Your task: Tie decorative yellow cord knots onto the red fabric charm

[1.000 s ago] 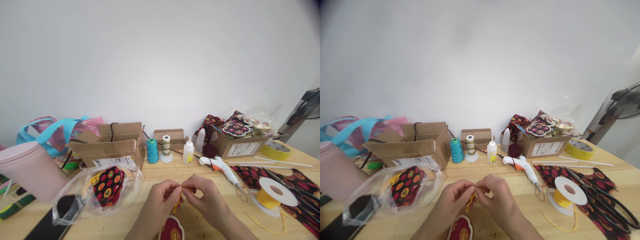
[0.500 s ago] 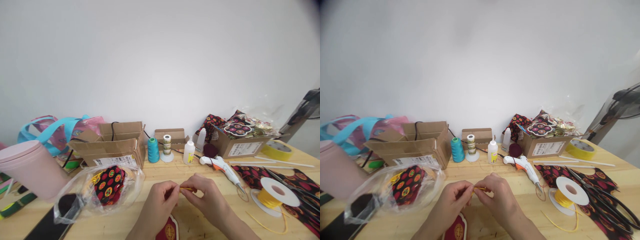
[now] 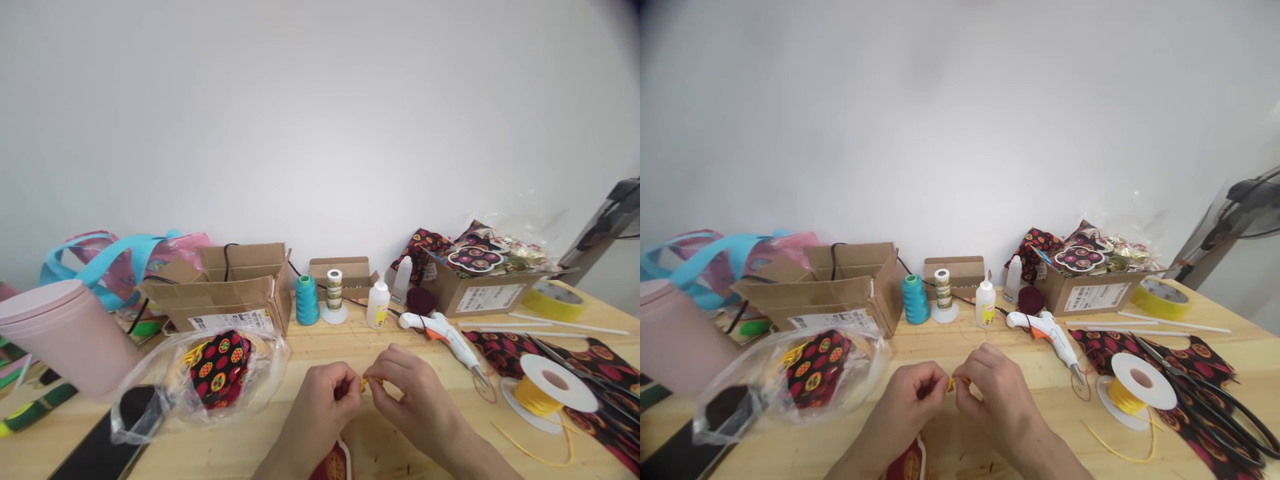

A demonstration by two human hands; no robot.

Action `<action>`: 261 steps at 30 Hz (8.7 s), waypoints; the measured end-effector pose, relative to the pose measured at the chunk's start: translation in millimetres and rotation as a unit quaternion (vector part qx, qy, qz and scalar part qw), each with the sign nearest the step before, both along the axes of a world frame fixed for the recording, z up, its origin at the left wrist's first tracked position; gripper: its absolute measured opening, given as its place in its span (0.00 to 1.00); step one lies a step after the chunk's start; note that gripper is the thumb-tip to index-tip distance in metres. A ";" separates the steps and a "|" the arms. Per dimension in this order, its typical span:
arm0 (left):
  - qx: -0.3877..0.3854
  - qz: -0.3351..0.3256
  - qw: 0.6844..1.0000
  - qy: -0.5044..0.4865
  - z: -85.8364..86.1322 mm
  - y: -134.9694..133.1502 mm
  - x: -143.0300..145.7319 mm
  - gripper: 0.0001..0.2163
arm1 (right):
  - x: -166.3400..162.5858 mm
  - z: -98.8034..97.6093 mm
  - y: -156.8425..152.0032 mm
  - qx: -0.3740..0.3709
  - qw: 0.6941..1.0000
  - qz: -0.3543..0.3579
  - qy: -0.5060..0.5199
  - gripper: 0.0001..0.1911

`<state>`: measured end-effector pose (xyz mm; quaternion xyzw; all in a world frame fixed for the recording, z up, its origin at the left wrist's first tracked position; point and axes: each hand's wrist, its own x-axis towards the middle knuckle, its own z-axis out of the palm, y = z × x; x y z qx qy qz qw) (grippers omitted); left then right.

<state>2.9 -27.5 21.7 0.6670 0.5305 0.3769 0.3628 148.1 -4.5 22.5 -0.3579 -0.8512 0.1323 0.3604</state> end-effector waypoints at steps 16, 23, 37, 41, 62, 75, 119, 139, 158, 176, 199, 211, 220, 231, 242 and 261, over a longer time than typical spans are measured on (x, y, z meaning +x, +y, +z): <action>0.017 0.011 0.999 0.035 -0.4 1.1 -4.8 0.08 | 7.4 7.5 2.5 -0.018 1.000 -0.003 -0.013 0.07; 0.006 0.001 0.999 0.032 -3.0 2.7 -3.5 0.07 | 3.2 -0.8 6.0 0.091 0.993 0.000 -0.071 0.07; -0.052 0.022 0.997 -0.050 -7.7 3.0 3.3 0.05 | -6.6 -8.2 -0.5 0.122 0.989 -0.080 -0.007 0.08; -0.061 0.028 0.996 -0.061 -6.6 2.2 1.9 0.06 | -5.1 -6.5 1.2 -0.007 0.997 -0.069 0.021 0.07; -0.073 -0.001 0.992 -0.103 -9.0 2.7 -6.5 0.11 | 4.5 3.8 2.7 -0.135 0.991 0.016 0.001 0.02; 0.038 -0.007 0.999 -0.028 2.1 1.5 -4.4 0.06 | 2.6 4.9 2.8 -0.155 0.988 0.000 0.017 0.06; -0.030 -0.033 0.998 -0.043 2.9 0.9 -3.8 0.10 | 7.1 2.6 2.0 0.000 1.000 -0.006 -0.012 0.09; 0.055 0.000 0.998 0.017 2.5 -2.0 -0.8 0.07 | 1.3 0.8 -3.4 -0.079 0.993 0.018 0.088 0.07; 0.068 0.016 0.997 0.018 5.9 -4.7 -4.8 0.04 | -1.5 0.7 -3.4 -0.167 0.975 0.030 0.143 0.08; 0.111 0.024 0.993 -0.019 3.7 -7.0 -3.2 0.05 | -8.7 -6.4 -11.3 -0.246 0.925 0.051 0.283 0.09; 0.074 -0.020 0.996 0.044 11.5 -5.3 -8.5 0.06 | 3.1 1.9 -3.7 -0.325 0.937 0.090 0.097 0.12; 0.063 0.008 0.998 0.002 -0.4 -6.0 -0.4 0.04 | -13.1 -9.8 -10.6 -0.395 0.873 0.051 0.280 0.09; 0.019 -0.007 0.997 -0.069 2.6 -7.4 -2.2 0.03 | -18.6 -21.1 -12.9 -0.505 0.740 0.113 0.430 0.12; -0.026 -0.050 0.992 -0.116 6.5 -8.2 -7.9 0.05 | -4.8 -12.5 -3.6 -0.415 0.858 0.106 0.285 0.11; -0.046 -0.051 0.989 -0.132 -2.9 -4.2 -3.7 0.04 | -12.1 -15.9 -8.7 -0.491 0.778 0.122 0.372 0.13; -0.032 -0.032 0.995 -0.084 3.5 -3.6 0.2 0.03 | -19.5 -17.1 -12.4 -0.544 0.682 0.151 0.464 0.14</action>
